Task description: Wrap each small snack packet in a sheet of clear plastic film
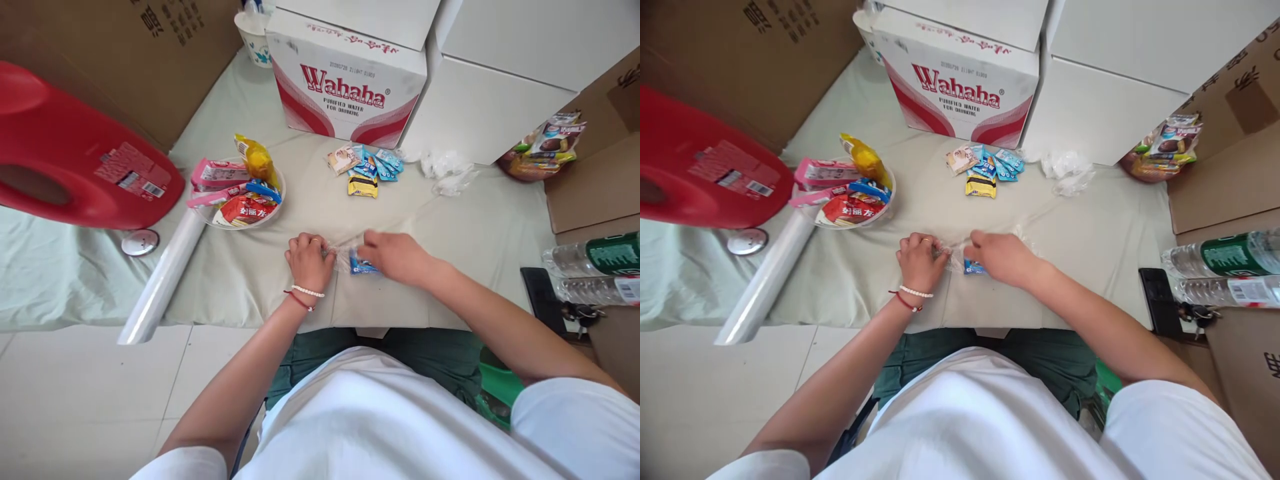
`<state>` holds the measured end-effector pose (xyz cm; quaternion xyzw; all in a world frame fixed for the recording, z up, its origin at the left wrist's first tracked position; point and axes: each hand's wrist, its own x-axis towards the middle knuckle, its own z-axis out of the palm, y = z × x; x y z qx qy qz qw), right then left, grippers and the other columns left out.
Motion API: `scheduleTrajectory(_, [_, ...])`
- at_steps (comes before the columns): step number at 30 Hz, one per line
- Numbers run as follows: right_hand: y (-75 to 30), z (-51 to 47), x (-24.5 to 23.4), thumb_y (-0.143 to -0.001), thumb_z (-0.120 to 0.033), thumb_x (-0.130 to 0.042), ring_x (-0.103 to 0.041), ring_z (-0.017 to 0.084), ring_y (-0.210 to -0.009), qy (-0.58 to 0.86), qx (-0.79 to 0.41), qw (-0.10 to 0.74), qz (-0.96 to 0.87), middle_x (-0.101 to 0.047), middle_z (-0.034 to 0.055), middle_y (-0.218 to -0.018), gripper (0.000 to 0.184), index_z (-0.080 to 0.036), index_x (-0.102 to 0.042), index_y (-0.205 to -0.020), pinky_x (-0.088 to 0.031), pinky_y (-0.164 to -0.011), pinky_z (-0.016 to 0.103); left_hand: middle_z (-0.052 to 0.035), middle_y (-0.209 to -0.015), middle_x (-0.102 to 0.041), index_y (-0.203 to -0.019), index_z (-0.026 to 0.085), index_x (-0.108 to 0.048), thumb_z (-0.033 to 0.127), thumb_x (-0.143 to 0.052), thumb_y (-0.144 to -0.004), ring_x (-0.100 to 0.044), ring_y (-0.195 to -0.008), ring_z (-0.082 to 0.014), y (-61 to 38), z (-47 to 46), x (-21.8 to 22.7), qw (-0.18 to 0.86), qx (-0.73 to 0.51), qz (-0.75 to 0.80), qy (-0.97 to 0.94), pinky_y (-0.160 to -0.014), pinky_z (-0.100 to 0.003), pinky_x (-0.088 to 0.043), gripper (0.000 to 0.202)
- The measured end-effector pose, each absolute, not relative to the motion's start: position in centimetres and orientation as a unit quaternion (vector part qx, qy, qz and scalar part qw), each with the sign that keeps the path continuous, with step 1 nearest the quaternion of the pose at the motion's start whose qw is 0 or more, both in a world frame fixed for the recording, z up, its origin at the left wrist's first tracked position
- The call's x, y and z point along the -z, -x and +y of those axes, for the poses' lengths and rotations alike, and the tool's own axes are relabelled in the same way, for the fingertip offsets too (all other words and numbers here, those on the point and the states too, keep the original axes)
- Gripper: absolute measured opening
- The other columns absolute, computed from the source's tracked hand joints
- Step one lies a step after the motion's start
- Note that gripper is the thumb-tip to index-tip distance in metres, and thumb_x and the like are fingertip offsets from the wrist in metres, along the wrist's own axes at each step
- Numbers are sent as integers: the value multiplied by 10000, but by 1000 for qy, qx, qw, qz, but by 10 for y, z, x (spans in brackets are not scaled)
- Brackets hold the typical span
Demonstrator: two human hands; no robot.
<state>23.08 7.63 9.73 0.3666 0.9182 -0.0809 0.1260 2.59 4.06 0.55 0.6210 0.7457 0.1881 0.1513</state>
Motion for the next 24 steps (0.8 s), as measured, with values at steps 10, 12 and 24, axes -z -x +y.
scheduleTrajectory(10, [-243,14,-39,-1097,-238,-460,-587,271,-1067,-410,138,-18,902,-644,112,-1182,345,-249,-672,-1368,-510,-872,388,4,-797,-684,-932,213,-641,265,-591,-877,-639,-749,-183,-44,36,-36,311,-287,684,-594,-757,-313,-504,91])
scheduleTrajectory(12, [-244,8,-32,-1075,-217,-483,-578,279,-1081,-426,164,-75,886,-644,124,-1191,325,-234,-701,-1316,-528,-927,432,-44,-937,-732,-1012,192,-683,236,-540,-914,-679,-894,-204,-64,27,-41,295,-276,639,-655,-860,-330,-527,179])
scheduleTrajectory(24, [-314,5,-39,-860,-419,-759,-469,401,-1345,-710,135,-214,657,-546,199,-1444,522,-190,-675,-1321,-472,-1073,562,-212,-1502,-584,-1576,101,-456,202,-411,-1027,-507,-1406,-330,-99,-12,-17,46,-73,578,-812,-855,-408,-501,560])
